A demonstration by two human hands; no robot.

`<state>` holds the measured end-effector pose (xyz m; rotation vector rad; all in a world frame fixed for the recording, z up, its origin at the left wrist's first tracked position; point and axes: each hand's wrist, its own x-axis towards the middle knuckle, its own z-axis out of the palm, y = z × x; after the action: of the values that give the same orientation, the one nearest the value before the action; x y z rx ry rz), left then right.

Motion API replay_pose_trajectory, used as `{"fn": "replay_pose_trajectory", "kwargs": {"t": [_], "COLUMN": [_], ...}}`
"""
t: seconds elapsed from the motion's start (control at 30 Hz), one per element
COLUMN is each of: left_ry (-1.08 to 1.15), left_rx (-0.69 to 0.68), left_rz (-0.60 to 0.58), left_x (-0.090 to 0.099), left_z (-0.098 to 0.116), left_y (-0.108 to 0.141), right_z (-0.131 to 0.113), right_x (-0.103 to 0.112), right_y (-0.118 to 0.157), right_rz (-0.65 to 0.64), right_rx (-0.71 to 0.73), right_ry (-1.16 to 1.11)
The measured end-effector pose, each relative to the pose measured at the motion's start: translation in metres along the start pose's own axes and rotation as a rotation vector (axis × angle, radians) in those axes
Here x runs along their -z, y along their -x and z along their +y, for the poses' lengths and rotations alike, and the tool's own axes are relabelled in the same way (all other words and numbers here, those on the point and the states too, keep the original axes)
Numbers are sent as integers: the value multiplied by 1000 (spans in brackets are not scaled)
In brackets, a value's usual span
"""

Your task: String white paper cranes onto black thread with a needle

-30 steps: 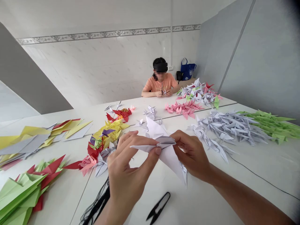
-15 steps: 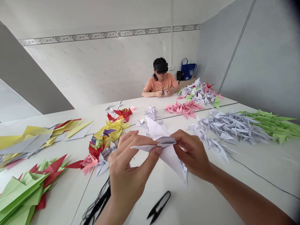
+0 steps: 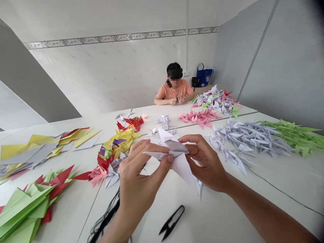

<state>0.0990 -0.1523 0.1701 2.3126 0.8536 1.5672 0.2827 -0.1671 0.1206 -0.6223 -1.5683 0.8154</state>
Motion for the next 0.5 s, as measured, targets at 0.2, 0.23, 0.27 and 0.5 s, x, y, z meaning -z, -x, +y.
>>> {"fn": "replay_pose_trajectory", "kwargs": {"t": [0.2,0.23,0.27,0.5], "left_ry": [158,182,202,208], "left_rx": [124,153,185,266], "left_rz": [-108,-129,-150,-226], "left_x": [3,4,4,5], "left_z": [-5,-7,-8,-10], "left_y": [0,0,0,-4], "right_z": [1,2,2,1], "right_x": [5,6,8,10], "right_y": [1,1,0,-2], "right_rz": [-7,-7,-4,40], "right_rx": [49,95,155,383], "right_ry": [115,162,215,466]}}
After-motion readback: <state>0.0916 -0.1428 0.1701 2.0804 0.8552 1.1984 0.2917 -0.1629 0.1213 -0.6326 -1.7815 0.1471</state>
